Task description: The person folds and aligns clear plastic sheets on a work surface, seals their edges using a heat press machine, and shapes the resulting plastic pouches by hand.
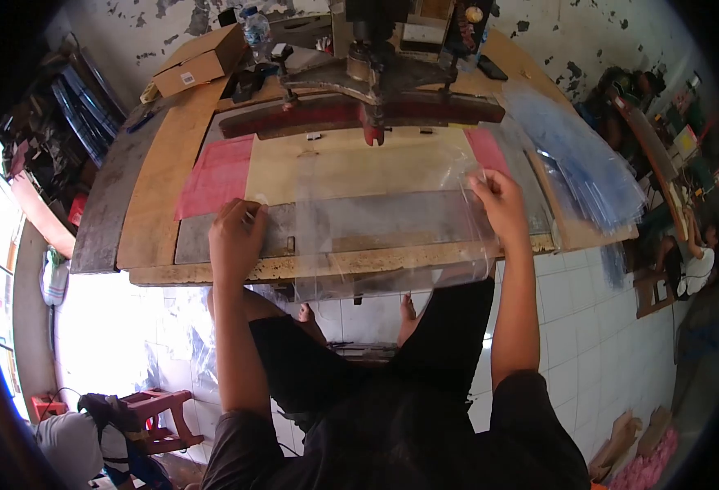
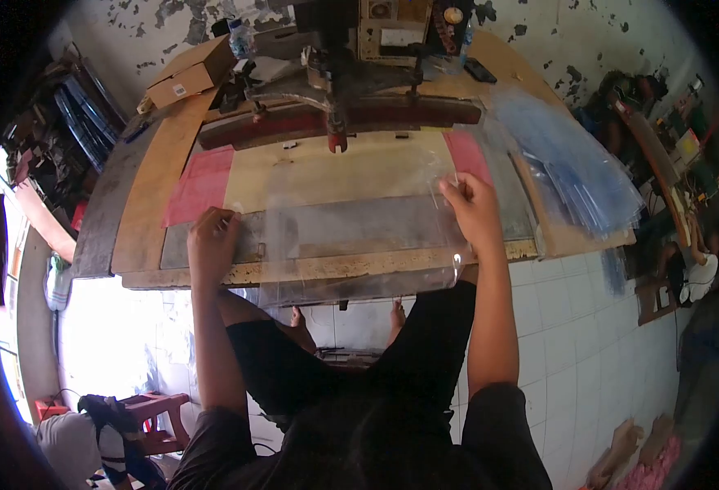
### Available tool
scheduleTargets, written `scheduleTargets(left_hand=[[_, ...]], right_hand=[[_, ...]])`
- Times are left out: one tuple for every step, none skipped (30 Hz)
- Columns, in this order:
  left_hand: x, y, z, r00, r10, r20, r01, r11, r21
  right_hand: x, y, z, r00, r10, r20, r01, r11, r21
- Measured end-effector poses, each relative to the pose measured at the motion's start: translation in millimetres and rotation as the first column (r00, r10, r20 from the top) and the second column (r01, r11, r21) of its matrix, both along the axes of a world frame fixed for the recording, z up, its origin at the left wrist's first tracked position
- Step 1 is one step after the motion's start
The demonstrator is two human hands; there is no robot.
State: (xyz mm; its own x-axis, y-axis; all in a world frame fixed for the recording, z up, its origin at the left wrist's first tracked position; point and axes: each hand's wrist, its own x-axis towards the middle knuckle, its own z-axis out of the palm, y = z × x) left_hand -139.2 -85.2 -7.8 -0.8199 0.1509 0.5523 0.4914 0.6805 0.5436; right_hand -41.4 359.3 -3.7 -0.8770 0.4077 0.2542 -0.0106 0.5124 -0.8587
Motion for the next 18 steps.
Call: scheduleTargets(left_hand=[[0.2,0.1,0.7,1.000,-0.005,0.000,0.005,1.000,0.000],[0.4,0.2,2.2,1.000,0.001,-0.007,-0.001,1.000,0.006],[1.6,0.1,3.5,1.000,-0.006,-0.009,0.006,1.000,0.004],[2.9,0.1,4.1,1.000,-0.015,-0.010,0.015,1.000,0.001],[3.7,-0.1,3.9,1.000,-0.012,-0.012,0.012,1.000,0.004],[4.4,-0.5,3.8,1.000,-0.008,-0.009,0.008,1.000,-0.004],[4.1,-1.0,4.0,1.000,-0.003,-0.006,0.003,1.000,-0.011],[2.8,-1.5,3.9,1.000,0.005,-0.013,-0.005,1.000,-0.006],[2.6,-2.9,2.9,0.999,-0.030,-0.014,0.030,1.000,0.007],[3.4,-4.8,2.5,0.998,-0.065,-0.013,0.066,0.998,0.019],[5.1,-5.7,4.1,0.998,-0.054,-0.016,0.055,0.998,0.021],[7.4,-5.2,6.5,0.995,-0.093,-0.038,0.092,0.995,-0.039],[9.0,-3.5,8.0,0.989,-0.135,-0.059,0.129,0.987,-0.099],[12.2,-0.9,6.3,0.989,-0.129,-0.067,0.122,0.988,-0.097],[17.2,2.1,2.1,0.979,-0.179,-0.093,0.166,0.977,-0.136],[18.8,5.5,-0.8,0.966,-0.230,-0.116,0.208,0.962,-0.176],[17.7,8.5,-2.2,0.959,-0.265,-0.103,0.239,0.948,-0.211],[20.9,15.1,1.8,0.960,-0.260,-0.101,0.235,0.949,-0.208]], right_hand=[[7.4,-8.5,10.7,0.999,0.000,-0.037,-0.004,0.994,-0.109],[13.5,-16.1,19.6,0.997,-0.002,-0.071,-0.014,0.976,-0.216],[17.7,-22.0,25.8,0.997,0.004,-0.075,-0.020,0.977,-0.212],[21.7,-27.4,31.0,0.993,-0.016,-0.113,-0.014,0.966,-0.260],[25.9,-30.8,32.3,0.988,-0.039,-0.151,-0.009,0.951,-0.308],[31.1,-31.4,30.3,0.987,-0.037,-0.153,-0.012,0.952,-0.306],[36.1,-30.1,28.1,0.985,-0.083,-0.152,0.026,0.937,-0.347],[39.9,-28.1,25.7,0.981,-0.124,-0.151,0.057,0.920,-0.387],[45.5,-24.3,22.5,0.982,-0.112,-0.155,0.045,0.922,-0.384],[52.9,-18.7,18.1,0.981,-0.089,-0.170,0.011,0.910,-0.415],[58.7,-14.5,13.2,0.980,-0.066,-0.186,-0.024,0.895,-0.445],[62.5,-12.2,6.0,0.980,-0.056,-0.190,-0.034,0.896,-0.443],[65.1,-9.7,-2.9,0.980,-0.027,-0.195,-0.066,0.888,-0.454],[66.2,-7.4,-11.1,0.979,0.002,-0.202,-0.097,0.880,-0.464],[66.6,-9.1,-14.0,0.979,0.017,-0.205,-0.110,0.883,-0.455],[65.8,-9.9,-15.7,0.978,0.021,-0.209,-0.116,0.884,-0.452],[65.3,-12.2,-17.6,0.962,0.041,-0.269,-0.168,0.867,-0.469],[64.5,-15.5,-15.7,0.944,0.058,-0.325,-0.219,0.848,-0.483]])
